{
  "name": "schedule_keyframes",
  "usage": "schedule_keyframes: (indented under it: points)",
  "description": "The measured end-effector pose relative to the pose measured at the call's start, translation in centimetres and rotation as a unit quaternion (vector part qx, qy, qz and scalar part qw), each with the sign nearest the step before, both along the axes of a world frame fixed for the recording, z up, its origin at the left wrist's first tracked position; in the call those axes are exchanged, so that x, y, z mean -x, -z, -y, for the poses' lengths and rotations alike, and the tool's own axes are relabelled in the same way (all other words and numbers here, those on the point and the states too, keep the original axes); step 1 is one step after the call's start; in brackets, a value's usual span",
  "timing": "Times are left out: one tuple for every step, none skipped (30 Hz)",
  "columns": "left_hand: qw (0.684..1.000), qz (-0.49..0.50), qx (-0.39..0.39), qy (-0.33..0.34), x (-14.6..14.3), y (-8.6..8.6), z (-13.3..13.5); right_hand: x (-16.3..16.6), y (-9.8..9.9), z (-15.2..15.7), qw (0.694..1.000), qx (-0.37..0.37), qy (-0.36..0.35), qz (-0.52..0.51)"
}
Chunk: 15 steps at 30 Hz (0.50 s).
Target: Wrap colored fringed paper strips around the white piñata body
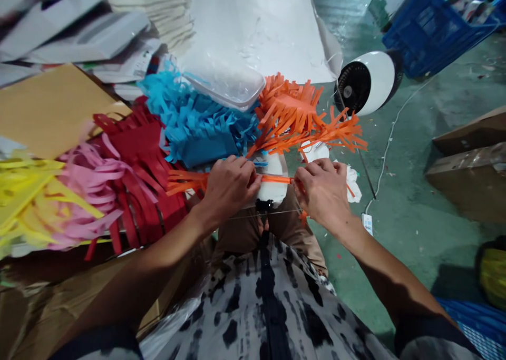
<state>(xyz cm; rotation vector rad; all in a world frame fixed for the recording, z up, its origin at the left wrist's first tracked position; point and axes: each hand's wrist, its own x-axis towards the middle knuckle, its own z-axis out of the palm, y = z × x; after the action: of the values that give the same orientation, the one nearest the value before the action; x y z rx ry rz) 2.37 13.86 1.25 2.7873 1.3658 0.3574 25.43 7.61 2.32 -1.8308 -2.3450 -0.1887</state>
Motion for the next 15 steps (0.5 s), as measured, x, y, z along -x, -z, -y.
schedule_keyframes:
  points:
    - [1.000, -0.002, -0.016, -0.005, -0.2, 0.0, 0.2, 0.2, 0.0, 0.1, 1.000, -0.009, 0.000, 0.002]
    - [0.999, 0.000, -0.035, 0.003, -0.4, 0.0, 0.4, 0.4, 0.0, 0.2, 1.000, -0.019, -0.010, 0.003]
    - [0.998, 0.004, -0.055, 0.030, -0.6, 0.0, 0.6, 0.5, 0.1, 0.3, 0.999, -0.026, -0.029, 0.005]
    - [0.995, 0.009, -0.073, 0.073, -0.8, 0.1, 0.7, 0.7, 0.3, 0.5, 0.998, -0.030, -0.054, 0.007]
    - [0.988, 0.012, -0.087, 0.125, -0.8, 0.2, 0.9, 0.7, 0.5, 0.7, 0.996, -0.032, -0.079, 0.011]
    - [0.980, 0.011, -0.094, 0.175, -0.8, 0.3, 1.0, 0.7, 0.7, 0.8, 0.995, -0.032, -0.097, 0.015]
    - [0.973, 0.007, -0.095, 0.209, -0.6, 0.4, 1.1, 0.5, 1.0, 1.1, 0.994, -0.032, -0.106, 0.018]
    - [0.970, 0.003, -0.094, 0.225, -0.3, 0.5, 1.1, 0.2, 1.2, 1.3, 0.993, -0.035, -0.107, 0.017]
    - [0.970, 0.002, -0.093, 0.224, 0.2, 0.5, 1.1, -0.2, 1.5, 1.6, 0.994, -0.039, -0.105, 0.015]
    - [0.972, 0.004, -0.091, 0.216, 0.7, 0.4, 1.0, -0.8, 1.6, 1.8, 0.994, -0.044, -0.103, 0.011]
    - [0.974, 0.009, -0.090, 0.206, 1.3, 0.3, 0.9, -1.4, 1.8, 2.0, 0.994, -0.048, -0.102, 0.007]
    - [0.976, 0.018, -0.092, 0.194, 1.8, 0.2, 0.8, -1.9, 1.8, 2.2, 0.993, -0.051, -0.105, 0.002]
    - [0.978, 0.028, -0.094, 0.182, 2.2, 0.0, 0.7, -2.4, 1.8, 2.4, 0.993, -0.053, -0.109, -0.002]
    - [0.980, 0.038, -0.095, 0.171, 2.5, -0.1, 0.5, -2.7, 1.7, 2.4, 0.992, -0.052, -0.114, -0.006]
    - [0.981, 0.048, -0.091, 0.165, 2.5, -0.1, 0.4, -2.9, 1.6, 2.4, 0.992, -0.049, -0.118, -0.008]
